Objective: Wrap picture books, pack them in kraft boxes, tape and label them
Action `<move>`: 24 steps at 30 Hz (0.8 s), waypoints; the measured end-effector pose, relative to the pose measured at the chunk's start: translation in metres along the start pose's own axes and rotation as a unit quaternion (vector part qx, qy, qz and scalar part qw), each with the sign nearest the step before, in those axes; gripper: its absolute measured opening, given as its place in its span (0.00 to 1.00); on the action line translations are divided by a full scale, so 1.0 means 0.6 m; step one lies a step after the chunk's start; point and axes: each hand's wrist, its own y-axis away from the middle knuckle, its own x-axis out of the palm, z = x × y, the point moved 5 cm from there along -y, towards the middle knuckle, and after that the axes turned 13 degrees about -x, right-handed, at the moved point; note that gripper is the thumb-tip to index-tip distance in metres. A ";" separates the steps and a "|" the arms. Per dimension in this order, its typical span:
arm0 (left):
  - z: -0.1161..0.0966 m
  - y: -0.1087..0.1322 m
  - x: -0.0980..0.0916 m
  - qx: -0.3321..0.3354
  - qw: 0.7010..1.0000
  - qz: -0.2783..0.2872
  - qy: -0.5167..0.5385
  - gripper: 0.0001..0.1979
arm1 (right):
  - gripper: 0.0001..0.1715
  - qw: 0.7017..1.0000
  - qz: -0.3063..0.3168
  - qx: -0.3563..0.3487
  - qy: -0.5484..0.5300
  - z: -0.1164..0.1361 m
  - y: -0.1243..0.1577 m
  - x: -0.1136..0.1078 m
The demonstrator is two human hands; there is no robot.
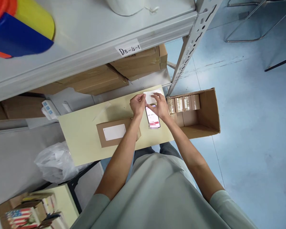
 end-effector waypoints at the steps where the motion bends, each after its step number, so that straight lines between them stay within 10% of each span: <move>1: -0.007 0.003 0.003 0.005 1.000 0.003 0.003 0.14 | 0.28 1.000 0.007 -0.006 -0.004 0.011 -0.002 0.003; 11: -0.029 -0.005 0.045 0.115 0.986 0.093 -0.077 0.10 | 0.34 0.988 -0.116 0.096 -0.030 -0.056 -0.003 -0.084; 17: 0.000 0.000 0.098 0.246 0.907 0.195 -0.281 0.29 | 0.38 0.960 -0.206 0.189 -0.025 -0.146 0.029 -0.139; 24: -0.005 0.012 0.129 0.277 0.839 0.243 -0.400 0.40 | 0.39 0.949 -0.179 0.255 -0.041 -0.174 0.054 -0.123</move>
